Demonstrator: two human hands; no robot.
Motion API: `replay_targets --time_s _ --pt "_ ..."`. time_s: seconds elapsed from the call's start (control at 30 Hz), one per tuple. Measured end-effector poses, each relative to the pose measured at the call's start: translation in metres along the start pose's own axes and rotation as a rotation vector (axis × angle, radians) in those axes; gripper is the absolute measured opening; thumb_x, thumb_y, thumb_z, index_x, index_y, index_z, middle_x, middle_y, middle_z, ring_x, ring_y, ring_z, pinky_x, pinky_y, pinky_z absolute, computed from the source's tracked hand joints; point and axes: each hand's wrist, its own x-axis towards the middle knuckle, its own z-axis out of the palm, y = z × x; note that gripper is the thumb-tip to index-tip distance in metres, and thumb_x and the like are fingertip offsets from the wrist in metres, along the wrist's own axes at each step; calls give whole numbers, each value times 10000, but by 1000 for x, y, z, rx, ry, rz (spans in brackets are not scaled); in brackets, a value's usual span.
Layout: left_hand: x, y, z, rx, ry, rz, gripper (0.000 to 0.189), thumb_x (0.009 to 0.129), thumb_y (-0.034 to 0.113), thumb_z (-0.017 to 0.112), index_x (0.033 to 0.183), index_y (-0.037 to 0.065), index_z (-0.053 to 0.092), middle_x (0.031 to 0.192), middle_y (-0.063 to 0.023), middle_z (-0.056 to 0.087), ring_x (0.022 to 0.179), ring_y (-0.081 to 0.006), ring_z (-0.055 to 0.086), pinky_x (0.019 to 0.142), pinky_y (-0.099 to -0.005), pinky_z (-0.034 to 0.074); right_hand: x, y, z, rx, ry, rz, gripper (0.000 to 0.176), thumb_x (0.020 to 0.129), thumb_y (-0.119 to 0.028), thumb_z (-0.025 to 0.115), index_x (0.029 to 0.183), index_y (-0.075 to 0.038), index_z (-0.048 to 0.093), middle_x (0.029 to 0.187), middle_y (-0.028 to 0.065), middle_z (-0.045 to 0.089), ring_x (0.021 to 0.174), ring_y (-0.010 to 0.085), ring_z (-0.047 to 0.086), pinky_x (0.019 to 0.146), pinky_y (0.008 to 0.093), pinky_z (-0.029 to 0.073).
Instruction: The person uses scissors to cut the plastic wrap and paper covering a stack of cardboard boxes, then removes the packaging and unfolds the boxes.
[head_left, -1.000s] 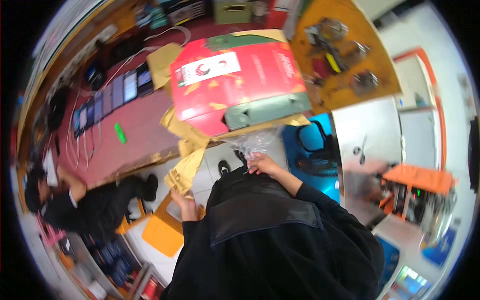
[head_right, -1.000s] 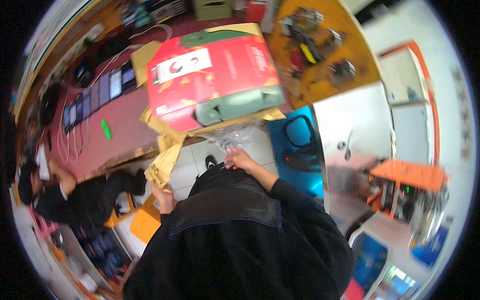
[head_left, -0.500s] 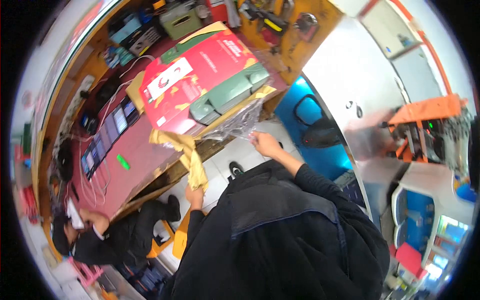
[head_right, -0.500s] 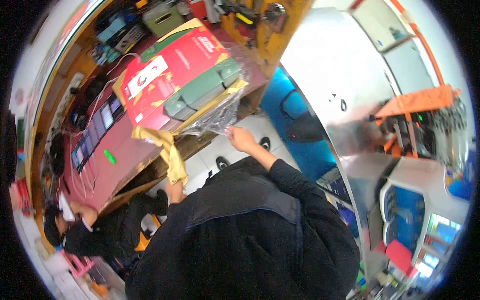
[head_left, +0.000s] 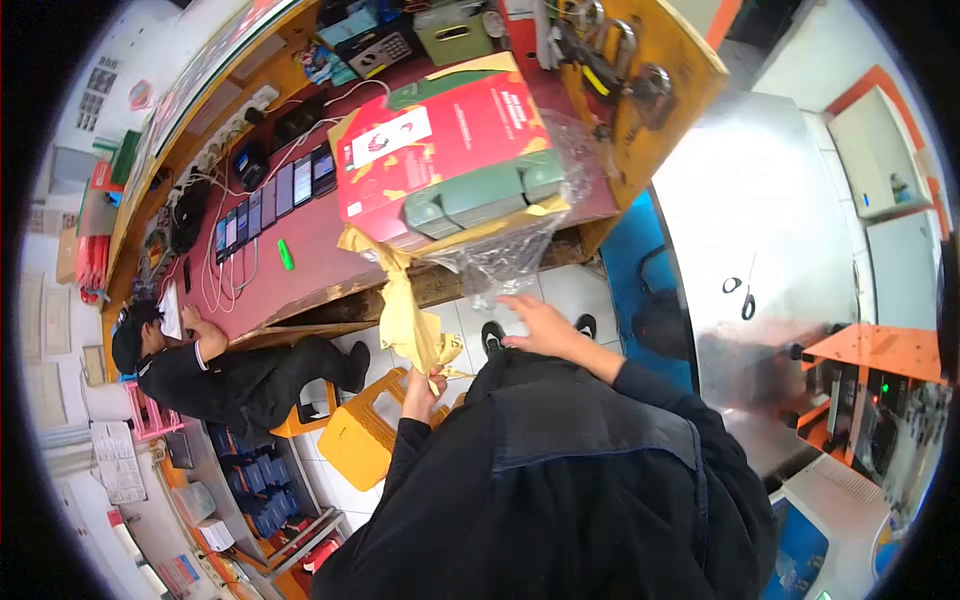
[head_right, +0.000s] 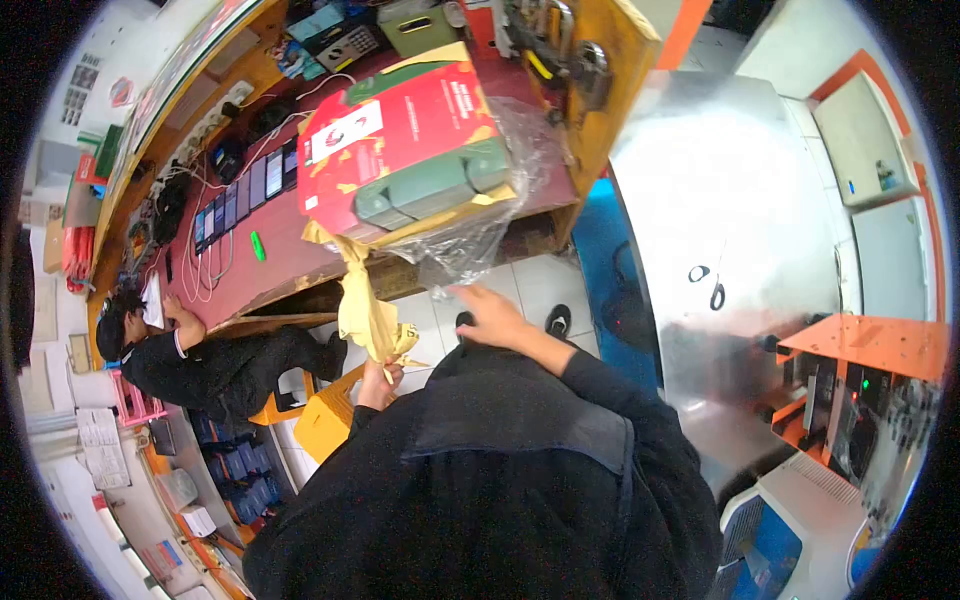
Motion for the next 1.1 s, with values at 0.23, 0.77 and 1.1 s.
replay_targets --time_s 0.23,0.77,1.1 --pt "5 -2 7 590 152 490 270 916 328 501 987 96 619 626 -54 569 498 -160 534 433 -284 417 21 -6 39 7 -306 -359 1004 650 -250 825 1469 -224 244 1371 244 340 1216 430 420 1017 435 378" --pt "-11 -43 99 610 -105 354 339 944 337 523 1219 138 511 811 0 556 629 -41 475 466 -209 335 37 11 42 304 -234 -281 1193 578 -461 854 1482 -92 169 1392 242 333 1295 397 327 1067 429 307" --pt "-52 -49 87 -509 -231 373 566 915 525 356 1305 132 474 1276 -100 530 1174 -297 503 967 -471 417 60 -26 77 288 -385 -268 879 695 -217 755 1455 -160 315 1197 215 556 1093 311 563 916 375 450"
